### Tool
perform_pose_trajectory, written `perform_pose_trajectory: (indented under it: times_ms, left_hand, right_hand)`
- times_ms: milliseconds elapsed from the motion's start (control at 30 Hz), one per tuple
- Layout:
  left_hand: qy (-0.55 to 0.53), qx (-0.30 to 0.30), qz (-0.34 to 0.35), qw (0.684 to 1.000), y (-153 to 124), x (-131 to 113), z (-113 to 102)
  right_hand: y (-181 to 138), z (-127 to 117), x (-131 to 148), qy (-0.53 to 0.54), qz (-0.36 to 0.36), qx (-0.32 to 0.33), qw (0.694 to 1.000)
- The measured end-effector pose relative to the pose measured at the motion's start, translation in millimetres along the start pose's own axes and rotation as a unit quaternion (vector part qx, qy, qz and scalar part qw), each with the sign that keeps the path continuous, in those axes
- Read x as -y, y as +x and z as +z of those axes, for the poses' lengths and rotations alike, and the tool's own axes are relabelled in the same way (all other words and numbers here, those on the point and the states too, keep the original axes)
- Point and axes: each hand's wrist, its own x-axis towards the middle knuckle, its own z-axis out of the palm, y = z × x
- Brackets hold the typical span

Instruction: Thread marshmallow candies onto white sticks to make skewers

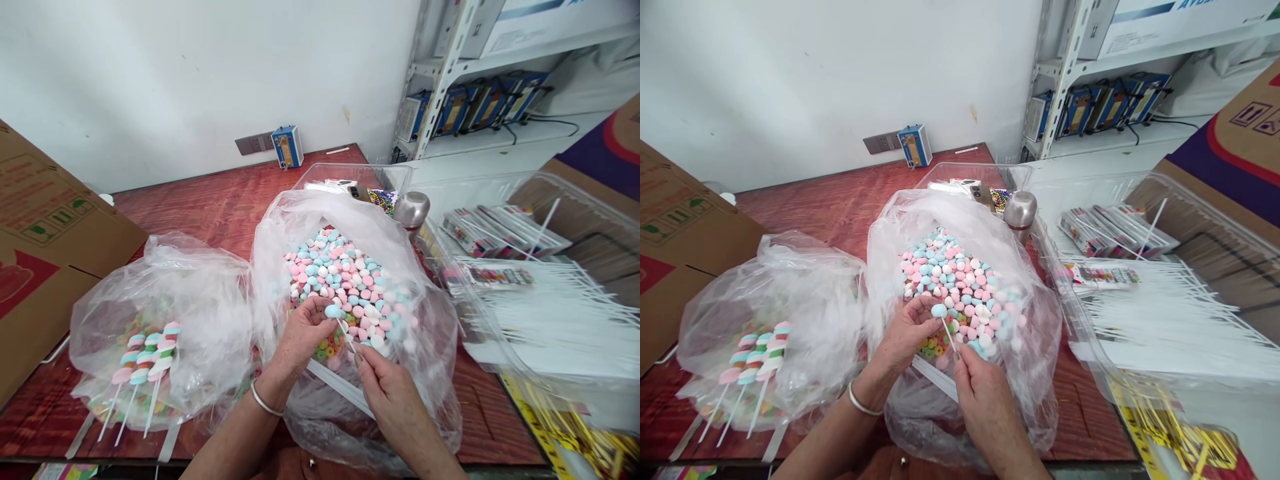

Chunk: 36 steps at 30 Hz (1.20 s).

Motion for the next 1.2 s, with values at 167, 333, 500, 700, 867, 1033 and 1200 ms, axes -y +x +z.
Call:
perform_pose_trajectory:
  times_ms: [167,333,500,700,867,1033,1200]
  left_hand:
    - [0.040,0.008,0.013,0.999,-1.4,4.0,0.7]
    - [0.102,0.005,0.040,0.994,-6.8,11.5,4.5]
    - [0.122,-0.019,0.063,0.990,-17.9,24.0,7.8]
    - [0.294,-0.003,0.143,0.945,-45.3,38.7,4.8]
    - [0.433,-0.041,0.229,0.871,-36.8,25.1,-14.7]
    - [0.636,-0.090,0.264,0.720,1.7,6.7,-31.2]
    - [0.717,-0.098,0.242,0.647,17.0,7.4,-29.7]
  right_hand:
    - [1.6,2.5,0.1,0.022,0.011,-0.008,1.000]
    - [3.8,8.4,3.2,0.010,0.016,-0.014,1.000]
    - [4.8,17.3,-2.2,-0.038,0.001,-0.013,0.999]
    - [9.1,29.5,-19.0,-0.105,0.002,-0.051,0.993]
    - [19.2,27.0,-21.9,-0.134,0.011,-0.040,0.990]
    - [37.6,19.6,-6.7,-0.175,0.027,0.002,0.984]
    - [50.8,17.2,-1.3,-0.195,0.024,0.008,0.981]
